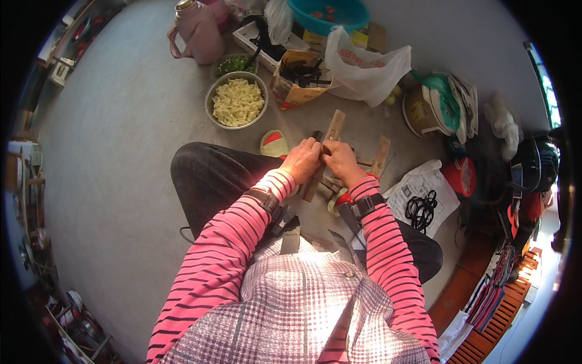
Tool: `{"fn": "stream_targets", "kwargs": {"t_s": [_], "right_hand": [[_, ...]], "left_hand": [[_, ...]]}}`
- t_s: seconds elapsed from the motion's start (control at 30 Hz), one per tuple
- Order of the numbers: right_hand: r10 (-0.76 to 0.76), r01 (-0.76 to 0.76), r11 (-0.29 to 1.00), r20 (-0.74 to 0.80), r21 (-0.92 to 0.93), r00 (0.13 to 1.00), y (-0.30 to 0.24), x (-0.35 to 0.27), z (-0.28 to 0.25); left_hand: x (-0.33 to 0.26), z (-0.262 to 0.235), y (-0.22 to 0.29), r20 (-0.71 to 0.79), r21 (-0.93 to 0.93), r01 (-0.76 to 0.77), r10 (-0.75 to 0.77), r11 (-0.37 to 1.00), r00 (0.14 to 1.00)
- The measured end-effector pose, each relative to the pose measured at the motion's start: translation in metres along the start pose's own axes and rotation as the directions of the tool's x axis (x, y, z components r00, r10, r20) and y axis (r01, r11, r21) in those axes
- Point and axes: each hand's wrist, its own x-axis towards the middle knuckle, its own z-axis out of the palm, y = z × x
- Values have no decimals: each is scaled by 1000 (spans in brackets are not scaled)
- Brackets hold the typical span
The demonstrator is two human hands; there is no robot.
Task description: The person sits on the floor and assembles a small wooden frame by threading and tying red and black straps through its holes. They adjust the straps, pull them tight, and secure the frame components together.
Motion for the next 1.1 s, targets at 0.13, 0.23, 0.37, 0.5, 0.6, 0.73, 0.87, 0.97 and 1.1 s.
{"fn": "stream_targets", "kwargs": {"t_s": [0.13, 0.23, 0.37, 0.5, 0.6, 0.73, 0.87, 0.97, 1.1], "right_hand": [[-78, 80, 992, 17, -95, 997, 1, 7, 2], [4, 1, 993, 40, -120, 999, 3, 11, 6], [-21, 19, 998, -49, -57, 999, 5, 7, 11], [83, -74, 991, -86, 111, 993, 9, -1, 5], [112, -84, 973, -122, 214, 986, 13, -4, -2], [73, -50, 948, -59, 316, 996, 10, -2, -2], [-7, 8, 990, -9, 139, 1000, 2, 7, -1], [66, -68, 997, 64, 29, 996, 1, 13, -4], [87, -85, 995, 28, -55, 996, 9, 9, -5]], "left_hand": [[0, 0, -2, 22, 38, -41, 41, 998, 999], [0, 0, -4, 14, 50, -77, 77, 996, 997], [-2, 2, -4, -40, 36, -69, 70, 997, 997], [-5, 3, -4, -104, -133, 78, -92, 988, 990], [-4, 3, -5, -120, -260, 135, -171, 956, 978], [-4, 4, -5, -106, -268, 131, -164, 955, 981], [-4, 3, -4, -117, -186, 74, -97, 980, 988], [-3, 2, -2, -128, -137, 61, -78, 989, 989], [-2, 2, -1, -147, -154, 66, -89, 986, 985]]}}
